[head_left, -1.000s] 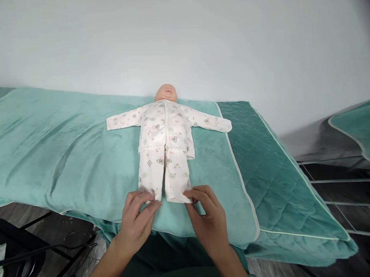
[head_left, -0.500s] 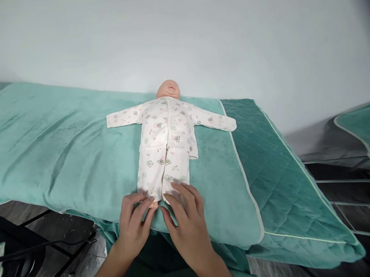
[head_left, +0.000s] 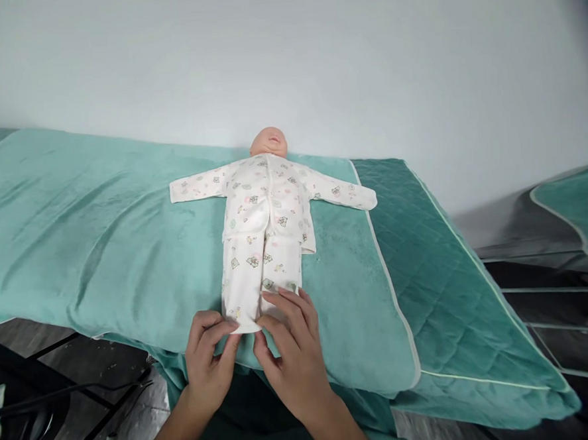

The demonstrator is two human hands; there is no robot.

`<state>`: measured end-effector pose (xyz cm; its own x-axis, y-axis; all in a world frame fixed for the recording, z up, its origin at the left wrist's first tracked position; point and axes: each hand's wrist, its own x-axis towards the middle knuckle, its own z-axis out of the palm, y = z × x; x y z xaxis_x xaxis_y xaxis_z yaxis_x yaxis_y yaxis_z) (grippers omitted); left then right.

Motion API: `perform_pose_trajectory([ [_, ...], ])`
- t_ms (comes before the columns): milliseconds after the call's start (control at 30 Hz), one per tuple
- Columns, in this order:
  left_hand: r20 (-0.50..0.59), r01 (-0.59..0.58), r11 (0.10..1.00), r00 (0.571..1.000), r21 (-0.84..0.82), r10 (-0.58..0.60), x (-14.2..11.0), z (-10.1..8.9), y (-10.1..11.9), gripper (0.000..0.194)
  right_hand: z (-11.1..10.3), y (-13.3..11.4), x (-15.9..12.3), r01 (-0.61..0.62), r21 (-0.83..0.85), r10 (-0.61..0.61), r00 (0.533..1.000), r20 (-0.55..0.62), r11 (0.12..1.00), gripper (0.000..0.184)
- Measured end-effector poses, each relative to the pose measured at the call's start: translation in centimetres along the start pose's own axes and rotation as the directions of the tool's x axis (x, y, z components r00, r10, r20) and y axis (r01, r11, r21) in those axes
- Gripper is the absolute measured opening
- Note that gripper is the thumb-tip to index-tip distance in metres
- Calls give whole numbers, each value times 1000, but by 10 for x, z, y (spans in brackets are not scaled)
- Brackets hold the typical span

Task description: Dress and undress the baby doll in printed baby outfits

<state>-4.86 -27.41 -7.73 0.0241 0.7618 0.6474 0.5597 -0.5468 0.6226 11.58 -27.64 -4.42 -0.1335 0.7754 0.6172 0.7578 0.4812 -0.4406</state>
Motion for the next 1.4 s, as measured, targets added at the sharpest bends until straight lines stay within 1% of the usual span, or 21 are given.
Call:
perform_pose_trajectory([
  [100, -2, -49, 998, 999, 33, 49, -2, 1, -1, 22, 2, 1, -5, -13, 18, 12, 999, 40, 1000, 15],
  [200, 32, -109, 987, 994, 117, 106, -3, 3, 0, 28, 4, 1, -8, -25, 27, 23, 997, 77, 999, 18],
  [333, 71, -215, 954, 976, 208, 205, -5, 4, 0, 34, 5, 1, -13, -28, 33, 25, 997, 75, 999, 26],
  [400, 71, -243, 940, 970, 241, 232, -6, 4, -1, 35, 3, 3, -18, -46, 45, 43, 996, 72, 998, 32],
  [467, 63, -244, 933, 970, 266, 236, -8, 4, -3, 35, 1, 6, -22, -65, 65, 61, 996, 69, 996, 35],
  [567, 41, -239, 925, 971, 294, 237, -12, 6, -4, 36, -1, 9, -26, -71, 93, 67, 997, 43, 993, 35],
  [767, 20, -230, 930, 972, 288, 234, -14, 9, 1, 33, -6, 9, -24, -38, 98, 40, 999, -17, 994, 34],
  [900, 9, -228, 941, 972, 249, 233, -16, 5, 4, 36, -11, 5, -30, -17, 89, 20, 1000, -24, 996, 32],
  [1000, -27, -199, 955, 977, 222, 210, -14, -2, 5, 32, -16, 4, -38, -26, 77, 26, 1000, -10, 997, 29],
  [1067, -46, -183, 957, 979, 225, 198, -5, -6, 5, 29, -20, 7, -36, -19, 97, 20, 1000, -12, 995, 29],
  [1133, -55, -172, 956, 980, 236, 190, 13, -7, 4, 29, -25, 14, -24, 3, 119, 1, 999, -33, 993, 30],
  [1200, -48, -170, 956, 981, 239, 187, 38, -4, 2, 31, -27, 26, 0, 29, 103, -21, 997, -77, 994, 31],
  [1267, -28, -196, 954, 978, 227, 207, 67, 4, -2, 32, -27, 40, 31, 47, 34, -42, 991, -128, 998, 32],
  [1333, -7, -202, 954, 978, 221, 209, 94, 15, -5, 29, -22, 53, 63, 16, -54, -22, 992, -122, 998, 31],
  [1400, 35, -178, 957, 984, 228, 175, 115, 26, -10, 26, -14, 65, 88, -12, -161, -1, 997, -81, 987, 32],
])
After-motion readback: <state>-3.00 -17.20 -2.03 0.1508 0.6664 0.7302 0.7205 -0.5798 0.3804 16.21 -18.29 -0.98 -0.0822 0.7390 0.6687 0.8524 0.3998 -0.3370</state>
